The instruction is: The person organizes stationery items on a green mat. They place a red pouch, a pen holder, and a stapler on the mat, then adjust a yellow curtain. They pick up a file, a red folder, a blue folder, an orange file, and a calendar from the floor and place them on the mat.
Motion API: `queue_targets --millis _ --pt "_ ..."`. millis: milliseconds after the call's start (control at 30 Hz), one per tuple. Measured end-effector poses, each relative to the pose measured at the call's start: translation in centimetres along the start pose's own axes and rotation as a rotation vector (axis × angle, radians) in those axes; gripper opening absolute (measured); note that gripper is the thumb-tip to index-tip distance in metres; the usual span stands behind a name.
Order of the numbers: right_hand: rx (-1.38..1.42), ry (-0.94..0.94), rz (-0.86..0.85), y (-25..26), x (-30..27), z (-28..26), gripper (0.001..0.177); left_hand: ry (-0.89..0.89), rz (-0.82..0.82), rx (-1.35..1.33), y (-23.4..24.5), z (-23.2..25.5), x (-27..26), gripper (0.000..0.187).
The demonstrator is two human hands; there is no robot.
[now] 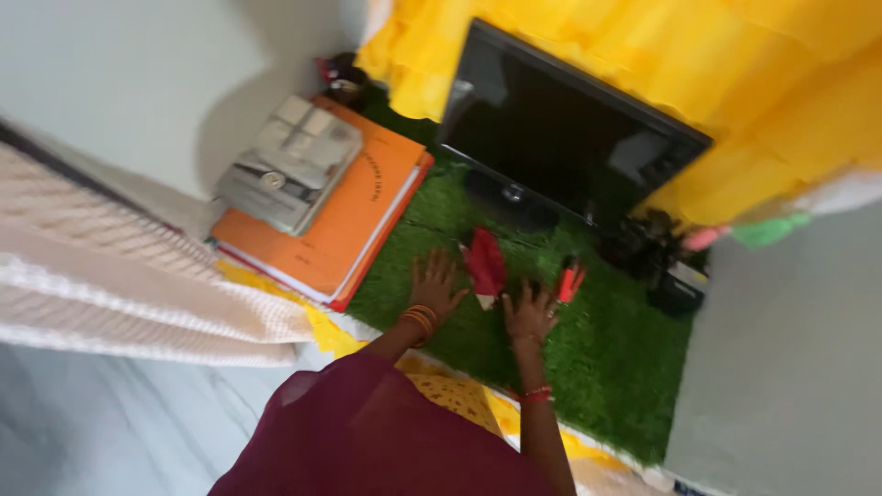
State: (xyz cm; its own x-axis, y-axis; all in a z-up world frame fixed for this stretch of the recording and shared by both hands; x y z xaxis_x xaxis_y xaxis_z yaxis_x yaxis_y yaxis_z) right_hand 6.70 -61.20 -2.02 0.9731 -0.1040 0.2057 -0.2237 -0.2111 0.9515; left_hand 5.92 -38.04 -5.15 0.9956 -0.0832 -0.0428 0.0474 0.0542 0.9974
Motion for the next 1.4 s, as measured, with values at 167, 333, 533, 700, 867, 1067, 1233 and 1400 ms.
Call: queue_targets --millis 167,333,533,700,867,1067,1233,1400 --pt "0.062 0.116 0.144 1.6 0.4 -2.7 0.061 0.002 0.016 -0.147 0.1 -1.3 0.1 0.078" --pt "0.135 0.268 0.068 0.5 1.5 -8.1 0.065 0.053 0.177 -0.068 3.1 -5.1 -0.7 0.065" --pt "0.044 0.373 -0.080 -1.6 2.3 -12.2 0.079 0.353 0.211 0.157 9.9 -16.2 0.1 0.077" --pt "0.119 0.416 -0.033 -1.6 3.1 -12.4 0.078 0.284 0.481 0.114 9.7 -18.0 0.0 0.068" --pt "0.241 0.181 0.171 -0.1 5.1 -6.2 0.051 -0.102 0.342 -0.082 3.6 -6.1 0.0 0.073" --pt "-0.055 -0.204 0.197 3.2 6.9 3.8 0.062 -0.128 0.009 -0.088 1.0 1.0 -0.1 0.078" --pt "0.074 -0.250 0.067 1.9 7.7 6.9 0.073 -0.126 -0.046 -0.041 1.3 0.2 0.2 0.075" --pt "0.228 -0.255 0.204 2.0 7.8 9.1 0.071 -0.135 -0.088 0.061 2.1 0.5 0.3 0.075"
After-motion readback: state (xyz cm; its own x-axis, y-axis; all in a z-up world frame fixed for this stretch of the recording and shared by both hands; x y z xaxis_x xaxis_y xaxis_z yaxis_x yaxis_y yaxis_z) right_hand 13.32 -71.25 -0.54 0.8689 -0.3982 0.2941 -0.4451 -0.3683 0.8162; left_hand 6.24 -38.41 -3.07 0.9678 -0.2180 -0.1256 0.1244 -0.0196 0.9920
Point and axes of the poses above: each hand's wrist, its own x-axis towards the middle knuckle, its own y-axis out of the back of the hand, z = x × y, the point moved 5 cm from there along x, towards the middle knuckle, and after that the axes turned 4 degrees about z, right-handed, at the moved point
